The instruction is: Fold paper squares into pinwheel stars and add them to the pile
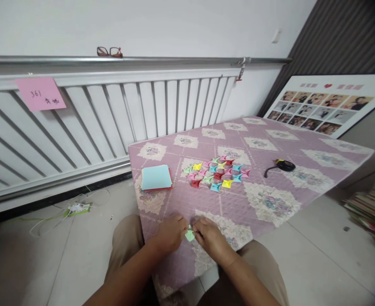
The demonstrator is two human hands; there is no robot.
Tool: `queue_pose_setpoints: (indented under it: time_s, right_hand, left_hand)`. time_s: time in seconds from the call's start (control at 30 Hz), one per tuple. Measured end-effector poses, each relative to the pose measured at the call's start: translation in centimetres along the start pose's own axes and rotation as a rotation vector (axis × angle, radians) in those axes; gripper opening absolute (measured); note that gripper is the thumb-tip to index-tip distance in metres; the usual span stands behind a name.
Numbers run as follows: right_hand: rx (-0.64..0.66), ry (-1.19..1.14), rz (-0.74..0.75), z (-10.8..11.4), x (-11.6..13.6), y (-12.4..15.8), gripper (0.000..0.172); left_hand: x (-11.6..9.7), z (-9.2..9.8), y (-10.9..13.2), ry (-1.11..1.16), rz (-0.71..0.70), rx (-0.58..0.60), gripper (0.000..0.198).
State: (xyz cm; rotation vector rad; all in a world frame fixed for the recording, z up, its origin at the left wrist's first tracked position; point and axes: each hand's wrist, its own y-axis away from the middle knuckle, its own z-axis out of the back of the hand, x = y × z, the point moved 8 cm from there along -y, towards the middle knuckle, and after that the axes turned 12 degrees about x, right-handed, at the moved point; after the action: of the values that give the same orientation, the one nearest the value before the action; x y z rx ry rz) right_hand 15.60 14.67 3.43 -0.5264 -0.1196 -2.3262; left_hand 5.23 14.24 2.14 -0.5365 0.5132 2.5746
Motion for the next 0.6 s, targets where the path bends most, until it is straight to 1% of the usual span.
queue_pose_setpoints:
  time_s: [0.23, 0.4, 0.6]
  right_hand:
    - [-0.039, 0.054, 0.018, -0.6, 0.3, 0.4, 0.014]
    - [-0.047, 0.076, 0.039, -0.8, 0.2, 0.5, 0.013]
    - [-0.023, 0.112, 0.069, -0.9, 0.6, 0.7, 0.017]
  left_hand:
    - [-0.4, 0.0, 0.3, -0.049, -0.061, 0.019, 0.017]
    - [-0.5, -0.7, 0.4, -0.093, -0.078, 0.04, 0.023]
    - [-0.4, -1.6, 0.3, -0.134, -0.122, 0.097, 0.021]
